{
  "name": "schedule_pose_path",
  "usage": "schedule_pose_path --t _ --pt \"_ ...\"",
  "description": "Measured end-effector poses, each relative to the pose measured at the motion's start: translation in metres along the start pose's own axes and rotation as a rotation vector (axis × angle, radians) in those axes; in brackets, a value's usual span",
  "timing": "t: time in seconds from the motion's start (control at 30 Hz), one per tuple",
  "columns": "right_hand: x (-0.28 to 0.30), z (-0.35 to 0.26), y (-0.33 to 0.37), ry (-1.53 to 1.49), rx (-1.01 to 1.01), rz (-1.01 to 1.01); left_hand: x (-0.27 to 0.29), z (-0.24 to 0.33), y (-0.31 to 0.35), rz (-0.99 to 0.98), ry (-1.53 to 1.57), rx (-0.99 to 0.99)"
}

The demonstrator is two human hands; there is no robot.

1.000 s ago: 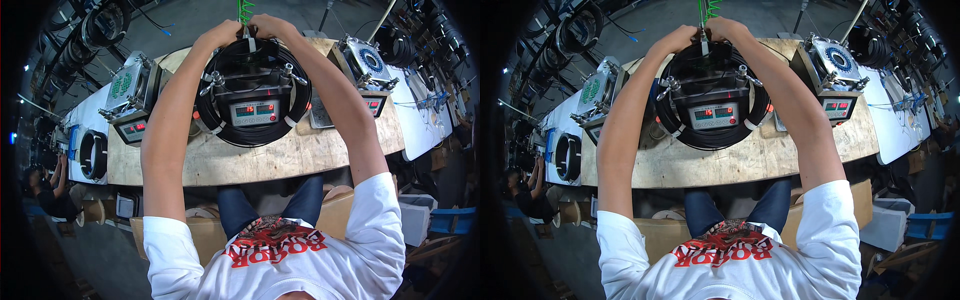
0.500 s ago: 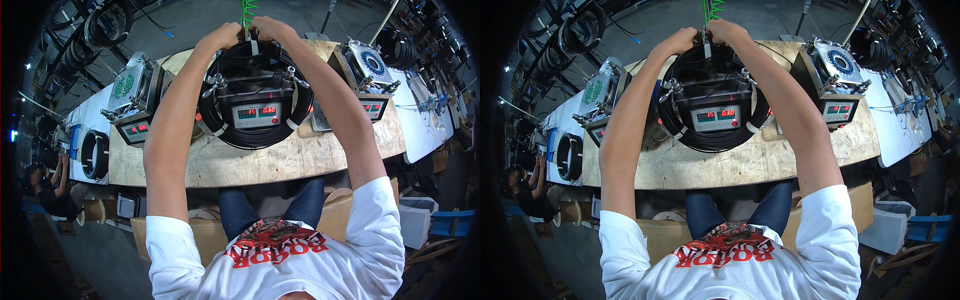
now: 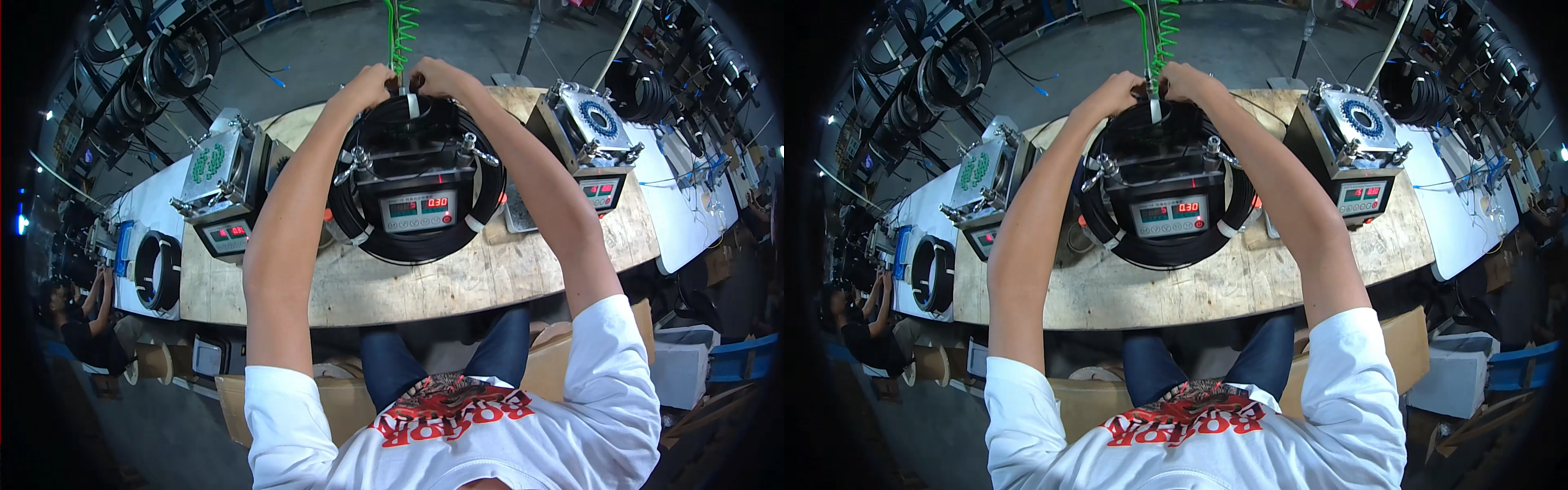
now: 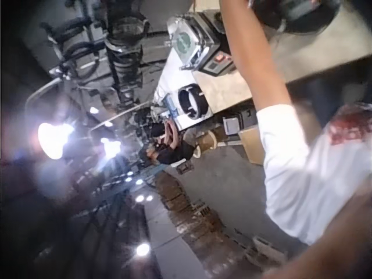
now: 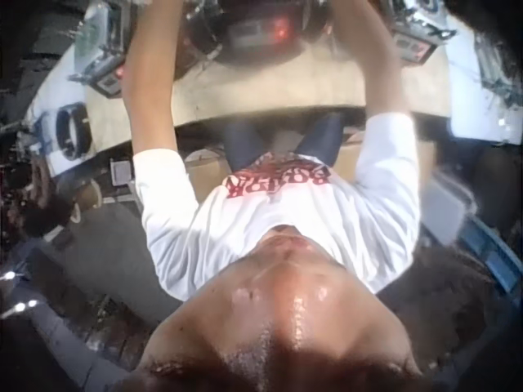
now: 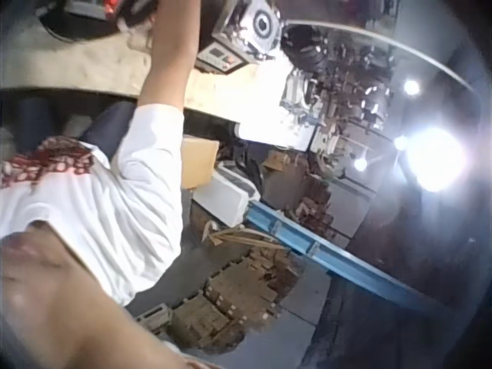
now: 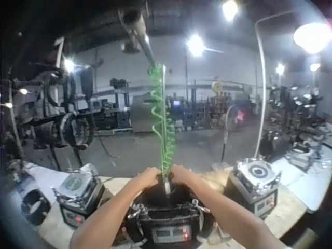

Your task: The person operates industrial machines to process and test wire cable assemblies.

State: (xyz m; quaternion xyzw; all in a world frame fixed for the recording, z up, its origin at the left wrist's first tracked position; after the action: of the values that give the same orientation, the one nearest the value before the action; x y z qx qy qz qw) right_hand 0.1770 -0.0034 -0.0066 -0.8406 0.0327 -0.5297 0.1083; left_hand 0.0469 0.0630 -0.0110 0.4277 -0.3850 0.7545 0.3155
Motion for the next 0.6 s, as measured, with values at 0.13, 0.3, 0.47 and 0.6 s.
schedule_pose_path --t 0.13,0.3,0.47,0.6 --pt "0.004 -0.006 0.019 -0.684 -0.142 -0.172 0.007 -0.002 0.021 0.000 -0.014 0.038" --pt "0.030 0.092 0.030 -0.564 -0.221 0.319 0.005 0.010 0.009 -0.051 0.118 0.111" --pt "-0.018 0.096 0.036 -0.818 -0.498 0.072 0.008 -0.003 0.024 -0.028 0.127 0.123" --pt "-0.018 0.112 0.035 -0.915 -0.484 0.110 0.002 0.005 0.017 -0.026 0.142 0.125"
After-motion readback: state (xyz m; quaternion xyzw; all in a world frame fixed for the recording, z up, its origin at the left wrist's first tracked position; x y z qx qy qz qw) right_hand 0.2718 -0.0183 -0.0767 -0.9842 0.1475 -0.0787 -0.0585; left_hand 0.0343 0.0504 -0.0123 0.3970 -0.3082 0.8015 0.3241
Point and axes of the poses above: each hand's wrist, its own y-axis away from the middle knuckle, its own x-axis out of the back of the hand, z = x × y, the point moved 6 cm from there along -y, towards the middle knuckle, and after that the axes turned 3 degrees about z, right-handed, at the moved point
